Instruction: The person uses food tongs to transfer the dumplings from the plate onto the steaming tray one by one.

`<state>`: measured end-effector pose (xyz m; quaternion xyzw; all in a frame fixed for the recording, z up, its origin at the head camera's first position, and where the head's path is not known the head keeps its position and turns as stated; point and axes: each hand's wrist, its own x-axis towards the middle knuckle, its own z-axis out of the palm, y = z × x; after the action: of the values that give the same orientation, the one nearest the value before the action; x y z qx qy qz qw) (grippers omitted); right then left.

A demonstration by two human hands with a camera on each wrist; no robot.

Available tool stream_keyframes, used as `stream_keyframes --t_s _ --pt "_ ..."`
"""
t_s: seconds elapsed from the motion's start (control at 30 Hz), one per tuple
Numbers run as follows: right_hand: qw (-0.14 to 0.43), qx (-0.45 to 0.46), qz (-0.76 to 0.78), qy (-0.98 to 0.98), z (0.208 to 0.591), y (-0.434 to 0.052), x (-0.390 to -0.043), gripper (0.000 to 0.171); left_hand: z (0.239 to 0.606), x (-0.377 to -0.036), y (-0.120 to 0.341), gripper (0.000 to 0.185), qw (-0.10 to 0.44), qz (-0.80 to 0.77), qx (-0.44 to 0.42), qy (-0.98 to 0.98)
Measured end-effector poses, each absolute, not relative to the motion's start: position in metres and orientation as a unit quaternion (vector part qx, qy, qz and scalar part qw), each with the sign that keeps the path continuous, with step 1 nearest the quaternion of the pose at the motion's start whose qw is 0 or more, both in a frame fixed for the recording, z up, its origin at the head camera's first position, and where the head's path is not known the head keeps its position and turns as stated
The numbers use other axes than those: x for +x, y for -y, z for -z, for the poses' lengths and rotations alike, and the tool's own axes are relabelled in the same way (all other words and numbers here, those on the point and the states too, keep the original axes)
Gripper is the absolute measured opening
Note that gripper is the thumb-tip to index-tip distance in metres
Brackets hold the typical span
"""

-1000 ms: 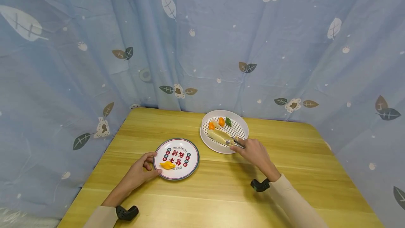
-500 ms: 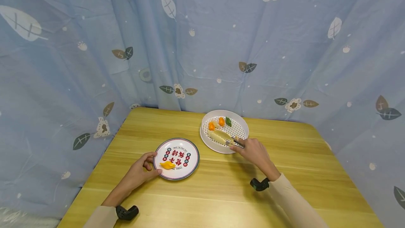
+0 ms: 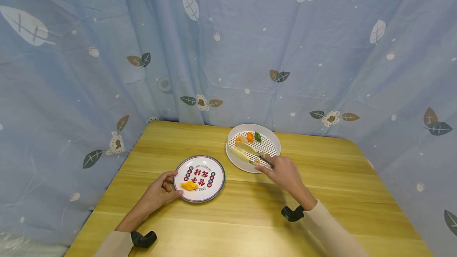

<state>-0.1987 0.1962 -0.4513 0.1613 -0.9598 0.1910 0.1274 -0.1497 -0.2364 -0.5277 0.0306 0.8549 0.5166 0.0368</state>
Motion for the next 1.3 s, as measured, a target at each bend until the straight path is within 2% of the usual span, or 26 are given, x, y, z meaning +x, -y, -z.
stream_keyframes --t_s 0.3,0.47,0.53,0.7,1.3 --pt "0.114 0.187 -0.210 0.953 0.461 -0.171 -0.180 0.067 0.525 -0.151 0.235 0.072 0.041 -0.520 0.034 -0.853" --pt "0.117 0.214 -0.211 0.947 0.464 -0.159 -0.172 0.060 0.524 -0.152 0.234 0.072 0.043 -0.519 0.031 -0.853" --pt "0.118 0.226 -0.214 0.943 0.465 -0.154 -0.170 0.051 0.524 -0.152 0.234 0.072 0.042 -0.519 0.029 -0.853" --pt "0.126 0.254 -0.214 0.935 0.467 -0.146 -0.163 0.048 0.524 -0.151 0.234 0.072 0.042 -0.519 0.025 -0.853" --pt "0.092 0.291 -0.198 0.932 0.484 -0.127 -0.148 0.063 0.527 -0.149 0.234 0.075 0.039 -0.515 0.023 -0.856"
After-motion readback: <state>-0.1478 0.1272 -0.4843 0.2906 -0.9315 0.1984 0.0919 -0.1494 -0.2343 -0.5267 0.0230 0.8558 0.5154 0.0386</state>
